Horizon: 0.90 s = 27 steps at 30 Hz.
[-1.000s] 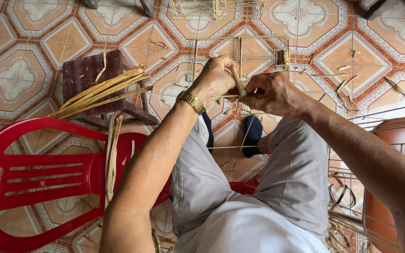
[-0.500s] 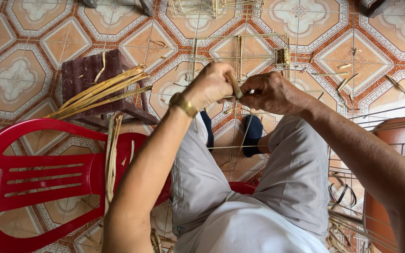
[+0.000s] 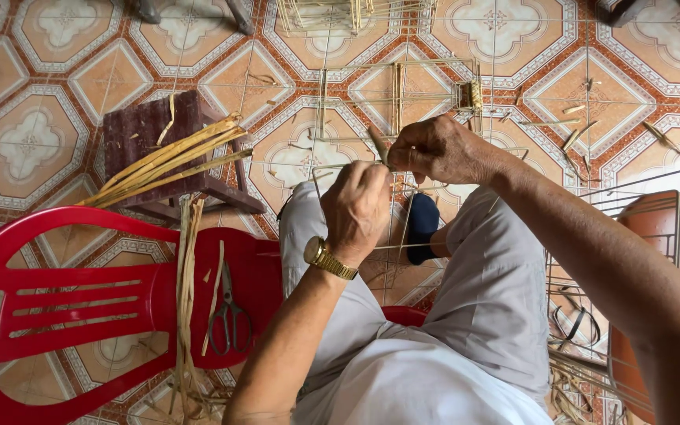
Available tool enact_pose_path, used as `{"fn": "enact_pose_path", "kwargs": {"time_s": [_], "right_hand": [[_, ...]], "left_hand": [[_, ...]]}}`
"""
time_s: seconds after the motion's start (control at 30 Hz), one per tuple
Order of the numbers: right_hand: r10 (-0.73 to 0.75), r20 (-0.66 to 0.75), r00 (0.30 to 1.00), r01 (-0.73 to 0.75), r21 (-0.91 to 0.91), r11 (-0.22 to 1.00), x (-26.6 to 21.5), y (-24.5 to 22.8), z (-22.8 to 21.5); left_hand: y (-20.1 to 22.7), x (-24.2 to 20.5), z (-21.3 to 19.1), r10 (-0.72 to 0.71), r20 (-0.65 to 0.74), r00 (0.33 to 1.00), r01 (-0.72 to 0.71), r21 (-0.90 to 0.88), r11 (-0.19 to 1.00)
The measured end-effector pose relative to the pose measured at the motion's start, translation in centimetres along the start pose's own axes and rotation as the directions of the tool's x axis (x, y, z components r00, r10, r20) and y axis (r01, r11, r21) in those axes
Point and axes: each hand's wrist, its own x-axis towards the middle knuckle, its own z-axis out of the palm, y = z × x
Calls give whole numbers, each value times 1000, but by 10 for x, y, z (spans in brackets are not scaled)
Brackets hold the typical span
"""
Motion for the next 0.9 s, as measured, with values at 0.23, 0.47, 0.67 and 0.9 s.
{"fn": "enact_pose_path", "kwargs": {"time_s": [0.23,0.47,0.67,0.9], "right_hand": [[61,-73,995,-65,-45,997,3,-2,4],[37,12,999,-39,172,984,6,-7,-6],[150,152,977,-158,42,987,12,-12,-5],[-595,109,796,564,-491,664,28,46,22]], "left_hand": [[30,-47,-53,288,260,922,-207,-300,931],[30,-57,-73,-142,430,892,310,-351,883],[13,-56,-20,-498,534,683,719,-609,335],[-29,-97,14,-477,407,779,625,-440,645]]}}
